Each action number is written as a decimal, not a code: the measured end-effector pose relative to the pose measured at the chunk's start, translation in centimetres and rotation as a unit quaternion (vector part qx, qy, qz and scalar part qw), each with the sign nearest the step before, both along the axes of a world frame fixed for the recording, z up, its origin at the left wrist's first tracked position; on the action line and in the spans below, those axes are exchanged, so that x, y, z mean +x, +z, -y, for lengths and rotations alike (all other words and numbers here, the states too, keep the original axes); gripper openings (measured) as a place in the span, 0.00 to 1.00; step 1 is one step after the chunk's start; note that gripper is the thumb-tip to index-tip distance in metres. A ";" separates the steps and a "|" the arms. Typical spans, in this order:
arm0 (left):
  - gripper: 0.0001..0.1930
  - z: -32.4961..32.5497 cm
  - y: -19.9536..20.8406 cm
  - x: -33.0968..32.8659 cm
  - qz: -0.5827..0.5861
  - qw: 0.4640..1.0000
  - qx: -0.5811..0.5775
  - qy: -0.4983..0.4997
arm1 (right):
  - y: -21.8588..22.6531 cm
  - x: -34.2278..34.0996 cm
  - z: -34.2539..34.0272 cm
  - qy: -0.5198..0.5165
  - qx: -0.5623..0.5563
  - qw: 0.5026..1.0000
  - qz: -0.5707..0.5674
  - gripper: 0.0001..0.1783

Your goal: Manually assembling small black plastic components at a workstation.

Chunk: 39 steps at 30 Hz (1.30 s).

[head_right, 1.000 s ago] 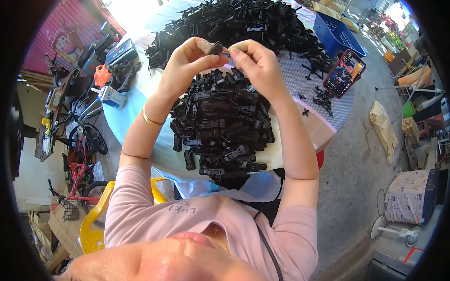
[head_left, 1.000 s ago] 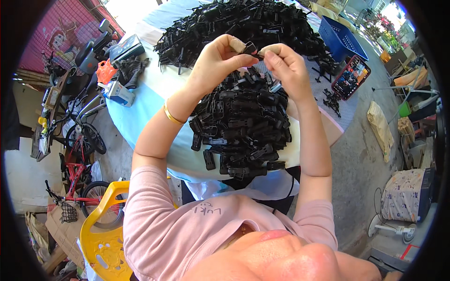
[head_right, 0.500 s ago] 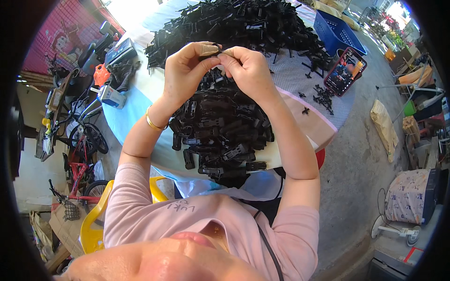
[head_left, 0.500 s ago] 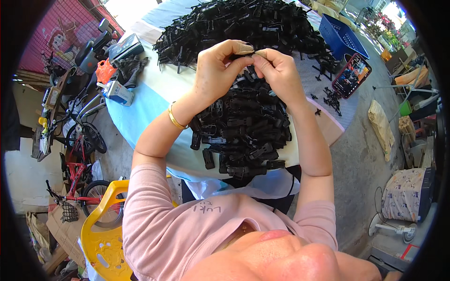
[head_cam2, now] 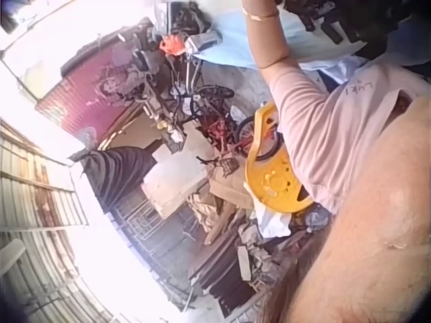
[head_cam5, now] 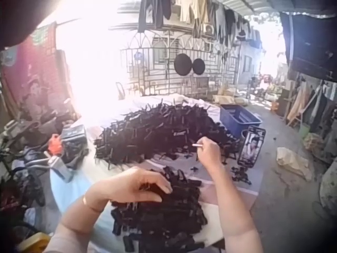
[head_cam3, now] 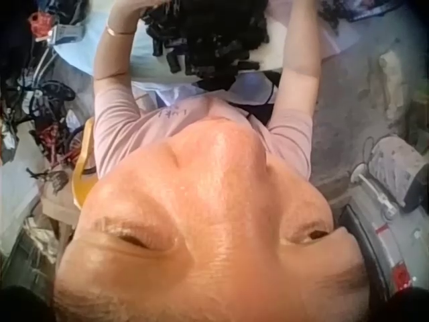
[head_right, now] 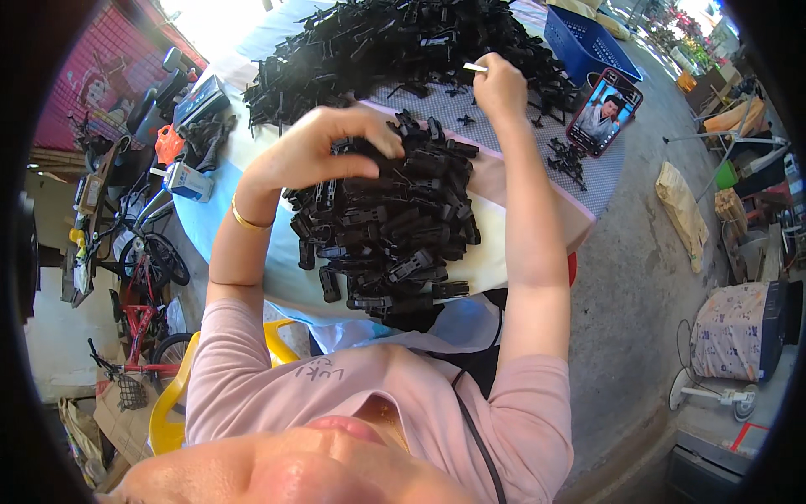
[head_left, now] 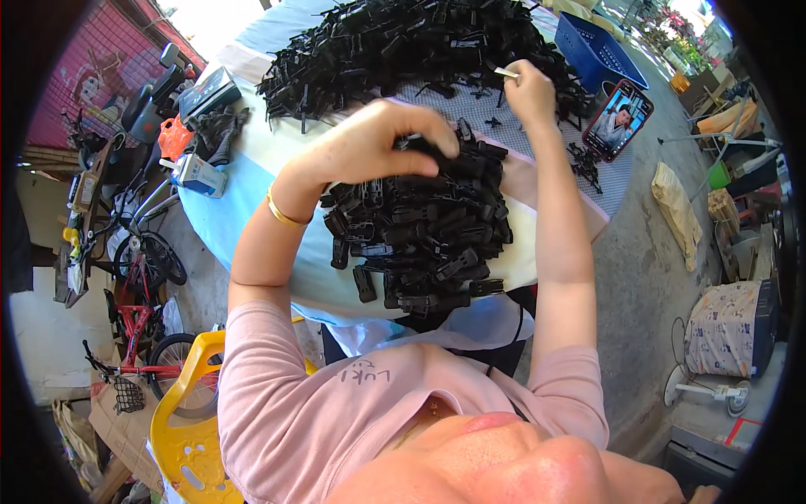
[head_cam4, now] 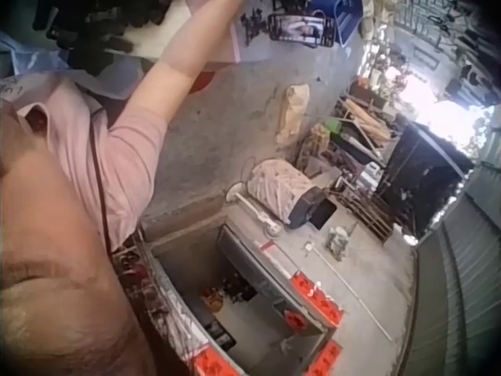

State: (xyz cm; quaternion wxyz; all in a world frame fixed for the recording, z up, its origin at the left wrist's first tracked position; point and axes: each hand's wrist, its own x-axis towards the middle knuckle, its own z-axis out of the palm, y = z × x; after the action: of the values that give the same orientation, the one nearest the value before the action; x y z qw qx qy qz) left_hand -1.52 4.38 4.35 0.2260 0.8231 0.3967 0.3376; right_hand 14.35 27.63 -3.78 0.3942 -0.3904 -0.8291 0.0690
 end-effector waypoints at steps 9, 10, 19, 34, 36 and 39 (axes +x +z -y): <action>0.17 -1.6 -1.2 -1.9 0.187 0.977 -0.096 -0.038 | -1.9 -1.5 -0.6 -0.032 0.031 0.991 0.124 0.06; 0.19 -1.6 -1.6 -2.1 0.207 0.971 -0.114 0.021 | -1.6 -1.4 -0.4 -0.036 0.029 0.994 0.102 0.08; 0.34 -2.8 -3.0 -0.2 0.279 0.947 0.042 0.156 | 5.1 -1.9 11.1 0.293 -0.368 0.813 -0.344 0.10; 0.16 -2.0 -2.5 0.2 0.338 0.923 0.011 0.183 | 5.9 -1.3 13.2 0.362 -0.403 0.784 -0.303 0.08; 0.15 -2.0 -2.6 0.7 0.350 0.917 0.036 0.189 | 5.3 -1.6 13.2 0.349 -0.358 0.817 -0.287 0.08; 0.14 -1.5 -2.4 1.0 0.284 0.922 0.072 0.254 | 5.5 -1.6 13.4 0.332 -0.285 0.865 -0.247 0.09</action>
State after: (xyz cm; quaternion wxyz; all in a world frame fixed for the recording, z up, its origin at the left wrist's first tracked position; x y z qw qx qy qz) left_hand -0.50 5.92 1.92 0.1765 0.5780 0.4862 0.6311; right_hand 12.73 14.25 1.69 0.4118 -0.1580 -0.7293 0.5230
